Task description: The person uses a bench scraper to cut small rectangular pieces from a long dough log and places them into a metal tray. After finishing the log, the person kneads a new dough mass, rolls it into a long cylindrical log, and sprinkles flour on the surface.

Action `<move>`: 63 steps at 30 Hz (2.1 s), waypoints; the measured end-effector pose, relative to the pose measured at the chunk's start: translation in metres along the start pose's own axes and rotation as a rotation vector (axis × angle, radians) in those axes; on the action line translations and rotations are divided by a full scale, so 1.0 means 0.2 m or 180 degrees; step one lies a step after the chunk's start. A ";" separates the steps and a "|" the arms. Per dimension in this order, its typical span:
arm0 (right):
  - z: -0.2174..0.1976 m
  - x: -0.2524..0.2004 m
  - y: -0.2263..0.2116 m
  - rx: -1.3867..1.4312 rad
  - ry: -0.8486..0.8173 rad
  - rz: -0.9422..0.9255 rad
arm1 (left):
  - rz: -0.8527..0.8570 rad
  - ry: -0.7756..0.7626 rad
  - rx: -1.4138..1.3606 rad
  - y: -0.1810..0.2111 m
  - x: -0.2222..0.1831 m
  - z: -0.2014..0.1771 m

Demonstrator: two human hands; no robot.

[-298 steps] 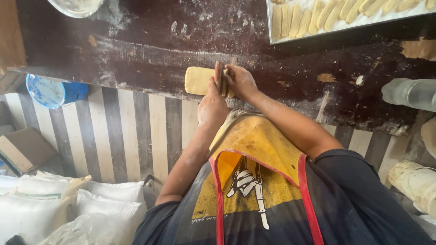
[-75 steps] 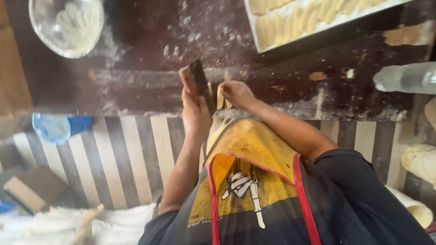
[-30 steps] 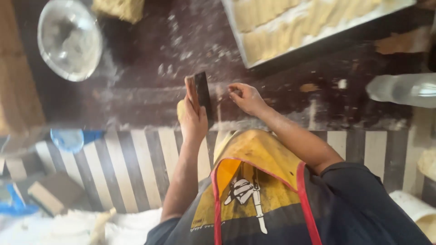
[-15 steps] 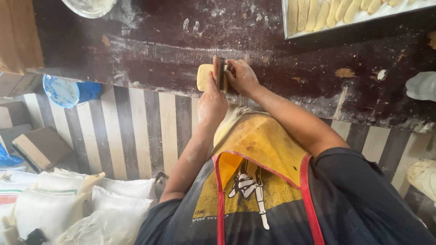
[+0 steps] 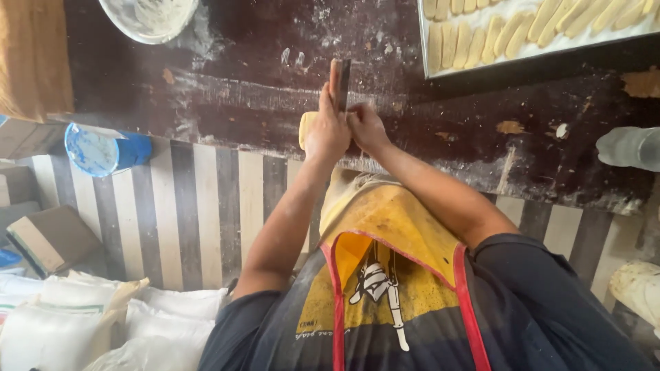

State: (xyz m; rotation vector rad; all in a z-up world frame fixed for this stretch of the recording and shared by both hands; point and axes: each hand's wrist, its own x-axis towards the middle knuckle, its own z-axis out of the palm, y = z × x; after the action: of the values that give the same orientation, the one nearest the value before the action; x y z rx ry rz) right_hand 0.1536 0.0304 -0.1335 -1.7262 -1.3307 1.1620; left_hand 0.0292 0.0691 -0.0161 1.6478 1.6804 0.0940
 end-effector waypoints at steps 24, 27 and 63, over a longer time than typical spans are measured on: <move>0.04 -0.06 -0.08 -0.0852 -0.0239 -0.0435 | 0.0543 0.0736 0.0487 0.04 -0.09 -0.08; 0.06 -0.04 -0.01 -0.0526 -0.0129 -0.0729 | -0.0477 -0.0198 0.0143 0.16 -0.04 -0.18; -1.42 0.63 0.07 -0.1096 0.1854 -0.1517 | 0.0215 0.0490 -0.0911 -0.01 -0.30 0.29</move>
State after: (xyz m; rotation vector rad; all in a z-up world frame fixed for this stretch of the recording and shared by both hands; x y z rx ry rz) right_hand 0.4314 0.1521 -0.0673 -1.6585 -1.4907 0.1456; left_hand 0.0522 -0.0089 -0.0302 1.5105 1.6366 0.4832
